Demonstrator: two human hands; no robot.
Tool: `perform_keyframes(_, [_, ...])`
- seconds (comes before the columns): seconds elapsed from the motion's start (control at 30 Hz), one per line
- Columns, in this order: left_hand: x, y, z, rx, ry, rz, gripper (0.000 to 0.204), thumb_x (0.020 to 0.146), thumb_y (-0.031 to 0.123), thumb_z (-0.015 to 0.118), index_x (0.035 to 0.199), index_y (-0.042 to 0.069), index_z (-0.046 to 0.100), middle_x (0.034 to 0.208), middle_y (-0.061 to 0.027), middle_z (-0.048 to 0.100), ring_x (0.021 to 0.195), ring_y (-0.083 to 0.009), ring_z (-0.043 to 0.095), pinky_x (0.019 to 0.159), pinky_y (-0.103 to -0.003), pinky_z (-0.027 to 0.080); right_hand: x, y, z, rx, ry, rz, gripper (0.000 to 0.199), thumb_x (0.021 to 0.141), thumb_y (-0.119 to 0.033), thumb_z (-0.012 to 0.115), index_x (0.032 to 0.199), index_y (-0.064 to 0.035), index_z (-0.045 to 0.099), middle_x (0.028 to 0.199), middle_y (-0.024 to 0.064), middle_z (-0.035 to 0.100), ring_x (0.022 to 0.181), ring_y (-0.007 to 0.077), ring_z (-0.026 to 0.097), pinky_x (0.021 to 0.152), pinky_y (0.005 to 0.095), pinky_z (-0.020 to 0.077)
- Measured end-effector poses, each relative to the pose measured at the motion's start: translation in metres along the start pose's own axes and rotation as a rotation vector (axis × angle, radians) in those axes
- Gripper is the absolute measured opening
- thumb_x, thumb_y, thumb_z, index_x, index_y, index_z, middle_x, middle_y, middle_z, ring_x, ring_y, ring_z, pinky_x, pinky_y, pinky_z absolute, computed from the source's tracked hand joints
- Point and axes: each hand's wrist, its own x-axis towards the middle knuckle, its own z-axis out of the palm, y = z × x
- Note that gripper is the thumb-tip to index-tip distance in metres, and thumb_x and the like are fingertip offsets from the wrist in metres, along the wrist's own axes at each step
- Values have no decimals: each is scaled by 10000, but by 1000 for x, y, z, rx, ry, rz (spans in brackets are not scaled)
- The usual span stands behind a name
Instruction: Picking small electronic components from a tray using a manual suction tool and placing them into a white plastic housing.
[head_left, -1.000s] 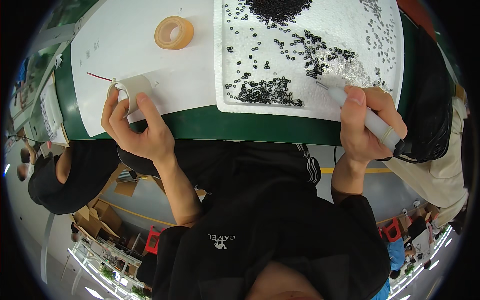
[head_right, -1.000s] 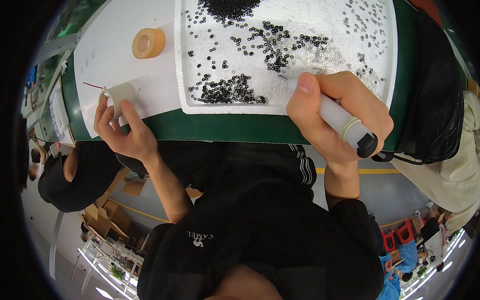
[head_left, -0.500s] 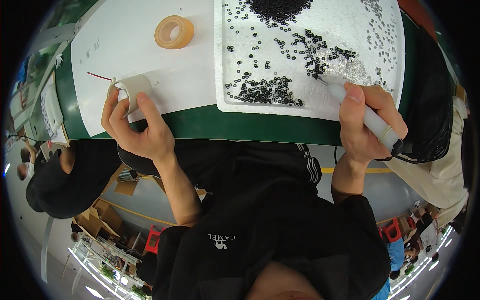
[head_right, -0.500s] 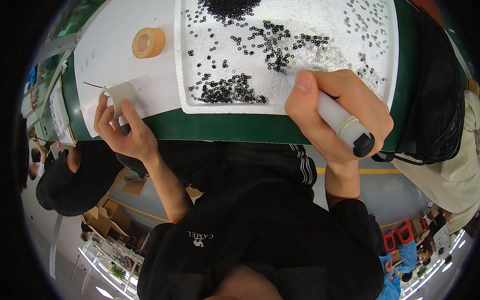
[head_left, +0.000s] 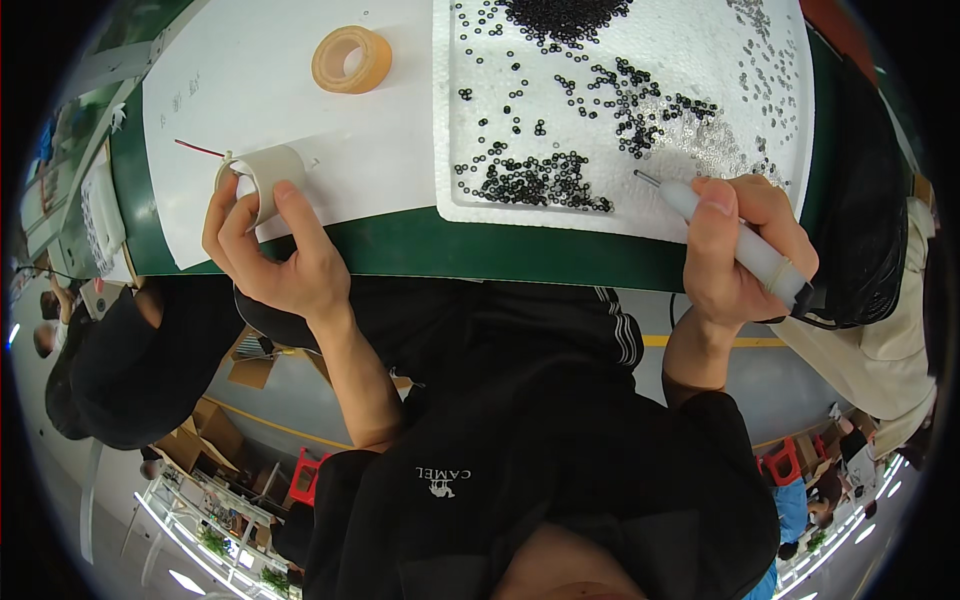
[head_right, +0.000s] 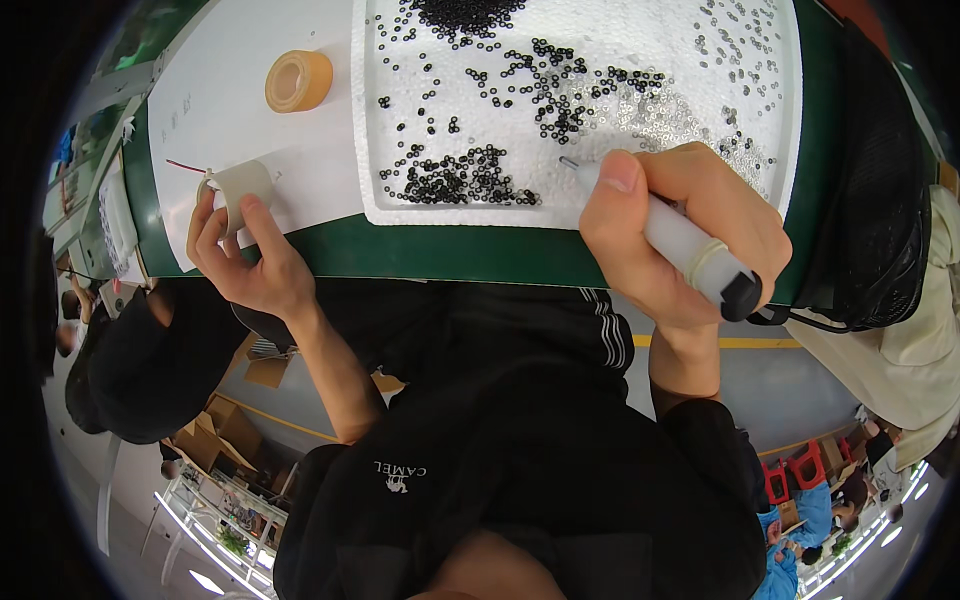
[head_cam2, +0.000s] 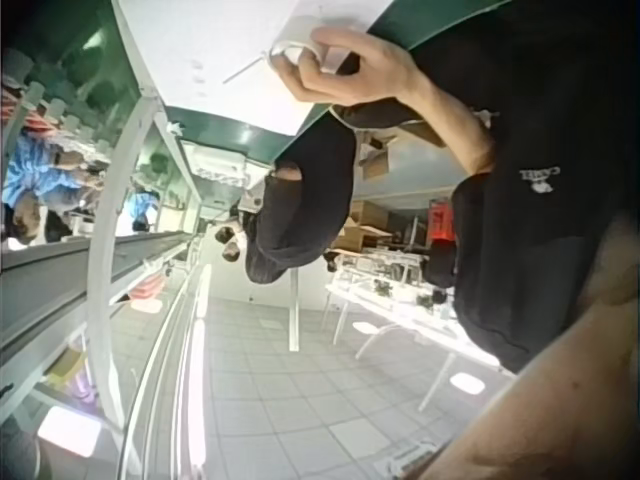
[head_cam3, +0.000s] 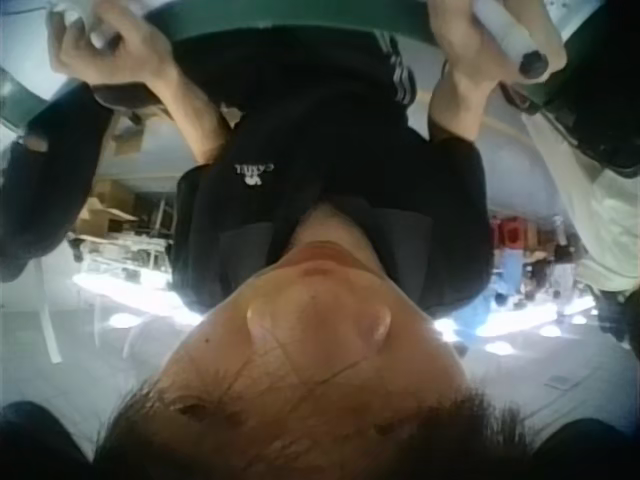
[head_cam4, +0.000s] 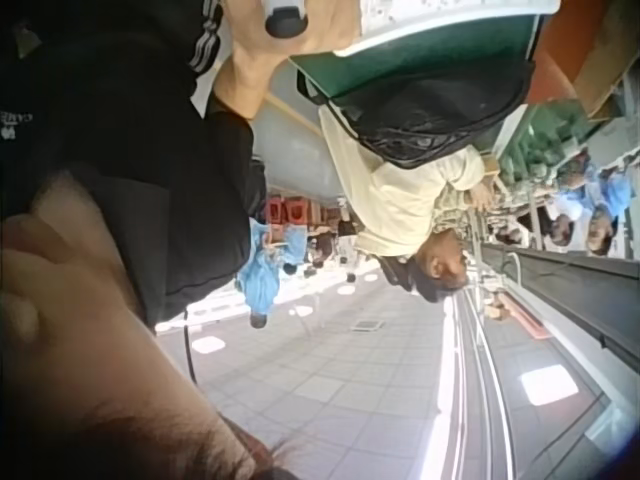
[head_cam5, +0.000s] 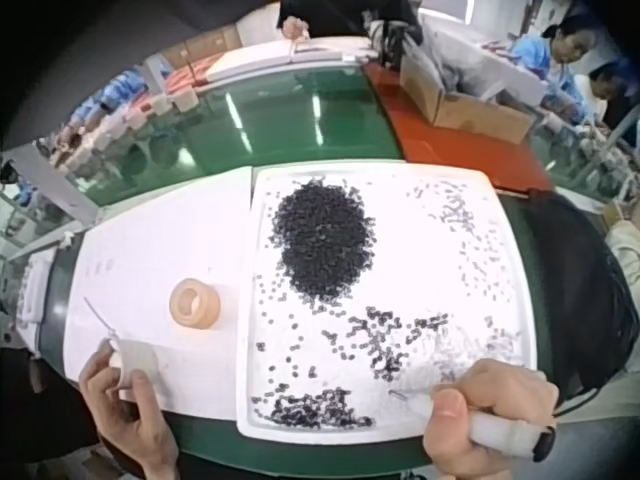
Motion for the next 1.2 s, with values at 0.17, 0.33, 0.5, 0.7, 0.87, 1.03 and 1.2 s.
perform_keyframes(0.17, [0,3,3,-14,0,-13,188,846,24,695,992,-7,581,1187,-164,568,1087,-286,591,849,-358,505,-4,5,-3,218,144,22,196,843,-130,644,717,11,596,563,84,586,427,103,452,423,220,363])
perform_keyframes(0.33, [0,3,-2,38,-5,-6,183,853,23,694,993,-11,582,1194,-170,567,1085,-283,590,852,-347,503,-2,5,-10,461,246,156,353,947,-260,460,710,-7,528,498,44,446,376,92,333,363,238,301])
perform_keyframes(0.5, [-1,-1,-2,43,-13,13,182,856,27,695,993,-11,582,1194,-170,567,1083,-281,591,851,-345,503,7,6,-21,627,217,299,411,969,-336,372,720,-31,491,480,-2,348,374,89,298,351,243,274])
perform_keyframes(0.7, [0,-2,1,28,-6,7,181,856,30,694,988,-12,578,1195,-170,567,1082,-275,591,844,-345,500,6,3,-14,506,207,182,329,949,-225,466,700,-20,532,494,17,423,391,79,320,374,232,256])
perform_keyframes(0.87, [0,-2,-1,44,-9,20,180,853,26,693,983,-14,576,1195,-171,567,1078,-272,592,840,-350,498,-1,5,5,96,65,-145,180,850,-14,634,676,24,612,544,31,540,430,70,390,424,215,265])
perform_keyframes(1.03, [1,-1,2,36,0,19,179,862,42,698,986,-8,578,1182,-162,568,1076,-274,590,839,-358,495,6,-3,9,-25,-30,-194,152,819,-20,694,692,32,629,557,12,553,456,78,426,439,211,290])
perform_keyframes(1.2, [8,13,10,-153,89,-77,269,876,49,696,1082,-19,537,1162,-151,570,1074,-280,589,882,-378,502,10,-15,10,-19,-95,-84,120,804,-35,706,716,18,643,568,9,559,473,78,445,444,212,308])
